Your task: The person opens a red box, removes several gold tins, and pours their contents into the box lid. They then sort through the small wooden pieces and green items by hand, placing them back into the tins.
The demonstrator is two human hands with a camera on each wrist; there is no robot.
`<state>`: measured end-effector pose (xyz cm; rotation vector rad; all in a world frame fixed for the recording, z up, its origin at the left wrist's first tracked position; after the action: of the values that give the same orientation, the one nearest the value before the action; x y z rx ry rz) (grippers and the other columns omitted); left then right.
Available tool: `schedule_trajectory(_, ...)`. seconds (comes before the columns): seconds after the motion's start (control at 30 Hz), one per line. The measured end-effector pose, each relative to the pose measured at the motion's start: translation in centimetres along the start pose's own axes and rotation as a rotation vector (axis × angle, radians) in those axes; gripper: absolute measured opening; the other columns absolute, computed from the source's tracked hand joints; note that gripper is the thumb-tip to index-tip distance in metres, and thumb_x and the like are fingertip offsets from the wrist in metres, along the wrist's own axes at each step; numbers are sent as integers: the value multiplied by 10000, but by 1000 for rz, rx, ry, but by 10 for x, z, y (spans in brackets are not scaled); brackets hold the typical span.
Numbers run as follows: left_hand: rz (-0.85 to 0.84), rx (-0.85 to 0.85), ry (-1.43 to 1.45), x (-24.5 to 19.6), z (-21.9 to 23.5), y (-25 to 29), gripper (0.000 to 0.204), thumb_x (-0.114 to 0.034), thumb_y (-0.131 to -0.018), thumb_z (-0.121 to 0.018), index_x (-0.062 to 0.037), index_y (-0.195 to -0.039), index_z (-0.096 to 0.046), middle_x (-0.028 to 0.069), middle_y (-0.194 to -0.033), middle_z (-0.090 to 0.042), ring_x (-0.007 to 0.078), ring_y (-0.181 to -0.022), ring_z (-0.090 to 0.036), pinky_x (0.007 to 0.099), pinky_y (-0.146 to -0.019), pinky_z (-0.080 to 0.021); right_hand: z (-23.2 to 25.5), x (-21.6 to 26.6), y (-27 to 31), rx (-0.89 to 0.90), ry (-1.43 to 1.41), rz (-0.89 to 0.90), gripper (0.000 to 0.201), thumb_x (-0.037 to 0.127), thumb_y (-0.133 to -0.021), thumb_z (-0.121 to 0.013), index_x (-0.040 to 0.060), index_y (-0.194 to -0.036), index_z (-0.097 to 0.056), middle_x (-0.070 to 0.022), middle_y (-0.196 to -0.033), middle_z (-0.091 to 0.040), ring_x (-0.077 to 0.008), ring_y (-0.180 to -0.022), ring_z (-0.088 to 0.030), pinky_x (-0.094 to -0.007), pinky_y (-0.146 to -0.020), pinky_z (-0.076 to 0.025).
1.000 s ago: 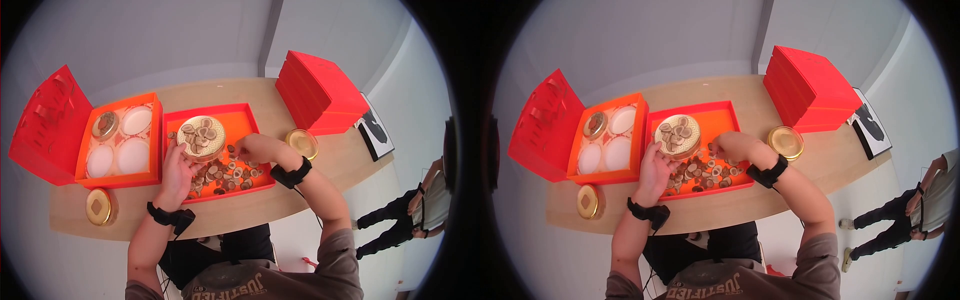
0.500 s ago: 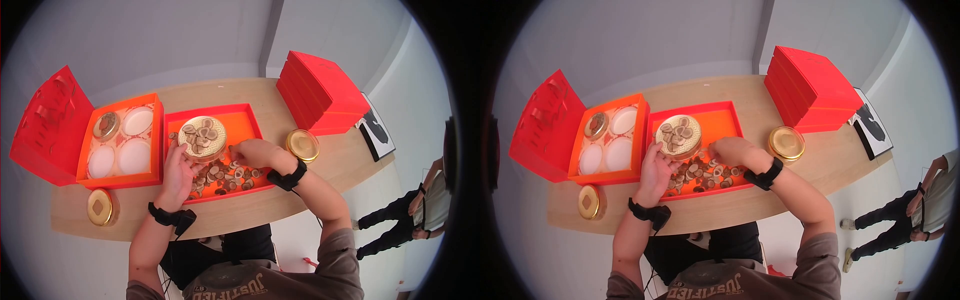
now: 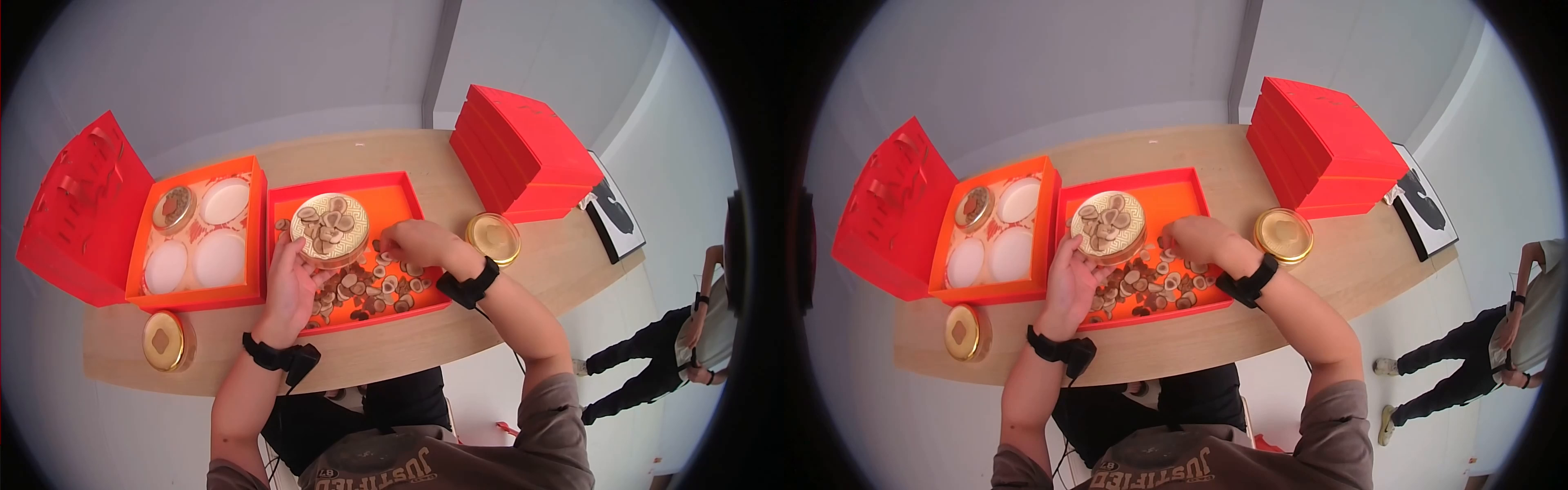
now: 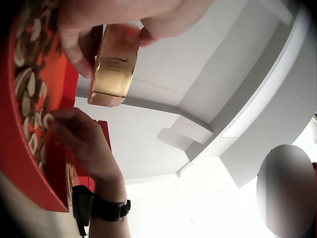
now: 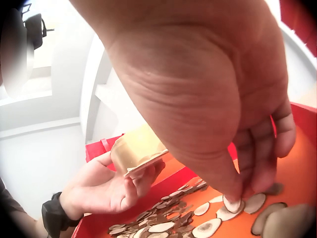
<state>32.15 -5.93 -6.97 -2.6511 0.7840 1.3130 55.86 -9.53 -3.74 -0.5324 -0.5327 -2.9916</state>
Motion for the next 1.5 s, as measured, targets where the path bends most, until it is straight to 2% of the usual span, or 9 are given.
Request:
schedule_trajectory(0.23,9,-9,-14,-1,-1,1,393,-261,-1039,-507,-144,-1410,-446,60,-1379,-555,198,-1245,-577,441,-964,-520,-3,0,0,-72,13,62,238,185,-933,-663,122,-1156,-714,-108,-1061,-735,-295,-1021,-692,-413,-865,-542)
schedule_trajectory(0.3,12,-6,-13,0,1,1,396,-262,-1040,-504,-150,-1415,-444,59,-1378,-557,196,-1247,-575,444,-970,-516,0,0,3,-29,-34,38,192,132,-948,-643,89,-1128,-695,-81,-987,-726,-248,-799,-713,-384,-743,-542)
schedule_trajectory(0.33,9,-6,-19,0,0,1,397,-262,-1040,-502,-156,-1419,-442,59,-1379,-555,194,-1250,-574,447,-976,-513,-2,-1,5,-27,-34,37,192,132,-948,-643,89,-1128,-695,-81,-987,-726,-248,-799,-713,-384,-743,-542)
schedule_trajectory(0.43,8,-4,-31,0,0,1,402,-264,-1040,-499,-167,-1425,-438,61,-1386,-552,195,-1253,-572,452,-988,-509,-2,7,12,-28,22,161,201,166,-930,-684,98,-1118,-703,-91,-988,-726,-255,-892,-708,-383,-763,-540)
schedule_trajectory(0.5,9,-1,-39,0,0,1,404,-264,-1040,-499,-171,-1428,-436,62,-1390,-550,198,-1255,-571,455,-994,-507,-2,22,21,216,-9,15,298,262,-864,-763,100,-1110,-713,-104,-1061,-738,-294,-1018,-697,-415,-853,-547)
schedule_trajectory(0.83,22,-22,-19,0,-2,2,405,-245,-1039,-486,-148,-1428,-432,70,-1404,-541,216,-1259,-575,460,-986,-516,-22,20,21,159,127,52,307,281,-845,-777,100,-1086,-715,-117,-1016,-732,-302,-1005,-699,-436,-851,-550)
schedule_trajectory(1.03,12,-24,-16,-1,-3,3,397,-245,-1041,-482,-147,-1424,-435,70,-1385,-556,208,-1245,-582,451,-965,-527,-18,11,19,158,83,36,249,300,-931,-658,103,-1068,-725,-113,-959,-733,-309,-958,-703,-442,-838,-548)
schedule_trajectory(1.23,10,-17,-9,0,-1,1,374,-244,-1040,-486,-145,-1399,-446,70,-1371,-560,208,-1229,-591,452,-956,-532,-4,-1,15,-51,76,113,225,221,-953,-605,100,-1093,-732,-117,-965,-742,-311,-925,-704,-423,-833,-547)
schedule_trajectory(1.5,10,-21,-13,-1,0,1,386,-249,-1041,-489,-145,-1409,-441,69,-1375,-556,213,-1239,-586,456,-963,-528,-2,-8,-3,-17,122,-14,225,241,-962,-612,102,-1092,-733,-117,-969,-738,-310,-939,-698,-432,-819,-541)
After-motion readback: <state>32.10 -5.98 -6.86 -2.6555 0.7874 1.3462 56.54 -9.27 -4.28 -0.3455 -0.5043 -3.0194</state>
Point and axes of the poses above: each hand's wrist, its own y-axis away from the middle knuckle, its own z-axis out of the back of the hand, x = y × z, the point moved 3 cm from there along -y, towards the middle knuckle
